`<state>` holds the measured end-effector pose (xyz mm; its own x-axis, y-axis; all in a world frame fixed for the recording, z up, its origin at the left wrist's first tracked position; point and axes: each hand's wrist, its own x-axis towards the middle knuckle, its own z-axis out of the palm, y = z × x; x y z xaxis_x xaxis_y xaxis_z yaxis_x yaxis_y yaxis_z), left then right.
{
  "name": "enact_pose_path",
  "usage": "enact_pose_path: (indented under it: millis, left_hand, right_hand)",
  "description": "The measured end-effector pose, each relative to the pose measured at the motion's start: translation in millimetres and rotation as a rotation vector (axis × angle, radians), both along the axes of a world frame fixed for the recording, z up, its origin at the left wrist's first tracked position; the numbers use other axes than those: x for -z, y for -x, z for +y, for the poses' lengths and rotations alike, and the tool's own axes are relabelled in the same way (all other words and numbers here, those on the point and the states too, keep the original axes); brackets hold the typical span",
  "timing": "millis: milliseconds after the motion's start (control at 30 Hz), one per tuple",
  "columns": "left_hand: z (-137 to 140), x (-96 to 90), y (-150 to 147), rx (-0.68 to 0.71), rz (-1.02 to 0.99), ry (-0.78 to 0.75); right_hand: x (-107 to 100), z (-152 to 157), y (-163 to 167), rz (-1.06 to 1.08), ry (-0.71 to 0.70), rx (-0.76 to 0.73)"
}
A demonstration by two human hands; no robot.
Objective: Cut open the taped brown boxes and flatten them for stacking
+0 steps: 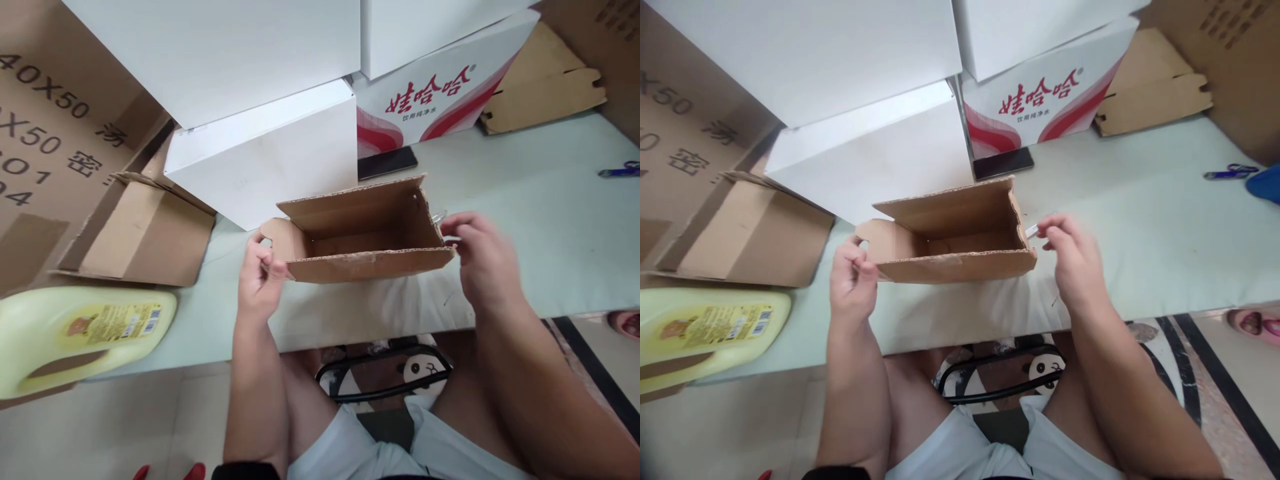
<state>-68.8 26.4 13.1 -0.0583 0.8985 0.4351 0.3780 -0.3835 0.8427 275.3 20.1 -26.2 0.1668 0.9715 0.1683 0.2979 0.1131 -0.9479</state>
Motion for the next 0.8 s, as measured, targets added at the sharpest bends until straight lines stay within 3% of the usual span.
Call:
enact_pose_path:
  millis: [67, 200, 400, 567, 700, 800]
  left_hand:
    - [8, 7.4, 0, -0.088, -0.191, 0.003]
    - [12, 10.0, -2, -0.124, -0.403, 0.117]
    - [14, 12.6, 14, -0.173, -0.573, 0.037]
    - [16, 22.2, 20, -0.176, -0.8, 0.143]
    - [15, 19.9, 16, -0.17, -1.022, 0.251]
    - [11, 14.4, 14, -0.175, -1.06, 0.262]
  right_hand:
    - [-5, 9, 8, 0.071, 0.178, -0.035]
    - [-13, 12, 24, 0.136, 0.313, -0.223]
    - [2, 14, 25, 0.354, 0.389, -0.107]
    - [15, 17, 38, 0.493, 0.464, -0.243]
    - [11, 12, 44, 0.65, 0.496, -0.33]
    - [3, 9, 42, 0.754, 0.518, -0.383]
